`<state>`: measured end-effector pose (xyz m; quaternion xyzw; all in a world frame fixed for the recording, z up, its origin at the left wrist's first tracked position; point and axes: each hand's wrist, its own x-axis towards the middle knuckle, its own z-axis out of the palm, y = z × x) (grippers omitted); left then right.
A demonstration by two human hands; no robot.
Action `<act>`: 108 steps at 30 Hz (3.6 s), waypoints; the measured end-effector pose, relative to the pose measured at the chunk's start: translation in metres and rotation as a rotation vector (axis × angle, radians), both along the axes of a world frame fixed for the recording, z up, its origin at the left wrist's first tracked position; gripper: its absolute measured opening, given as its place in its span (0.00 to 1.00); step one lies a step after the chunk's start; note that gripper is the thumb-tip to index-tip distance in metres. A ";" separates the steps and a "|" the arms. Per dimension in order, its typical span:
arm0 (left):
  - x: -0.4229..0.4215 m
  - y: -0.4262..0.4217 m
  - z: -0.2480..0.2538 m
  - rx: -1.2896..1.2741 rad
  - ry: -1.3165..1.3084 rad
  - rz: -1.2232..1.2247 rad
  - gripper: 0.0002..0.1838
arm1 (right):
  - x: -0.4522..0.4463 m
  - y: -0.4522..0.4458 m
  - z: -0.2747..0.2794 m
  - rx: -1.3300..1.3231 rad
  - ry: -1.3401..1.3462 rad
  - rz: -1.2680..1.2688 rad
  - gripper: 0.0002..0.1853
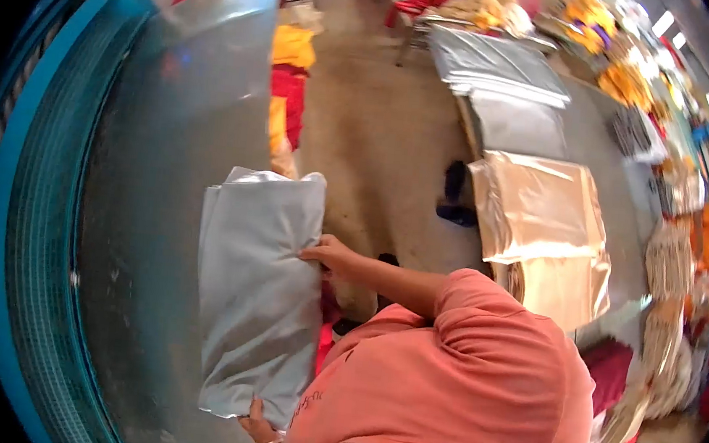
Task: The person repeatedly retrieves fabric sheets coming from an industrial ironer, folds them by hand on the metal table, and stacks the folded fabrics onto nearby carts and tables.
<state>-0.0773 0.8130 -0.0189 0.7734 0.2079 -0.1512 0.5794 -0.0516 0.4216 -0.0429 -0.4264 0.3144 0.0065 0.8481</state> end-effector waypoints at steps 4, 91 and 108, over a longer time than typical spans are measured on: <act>0.029 -0.110 0.097 -0.375 -0.041 -0.161 0.29 | -0.077 -0.074 0.000 -0.085 0.030 -0.154 0.08; 0.510 0.249 -0.059 1.297 -0.332 0.264 0.21 | 0.306 0.160 -0.008 -1.886 -0.645 0.735 0.21; 0.042 0.074 -0.073 1.034 -0.461 0.179 0.15 | 0.344 0.101 -0.021 -0.011 -0.325 0.216 0.14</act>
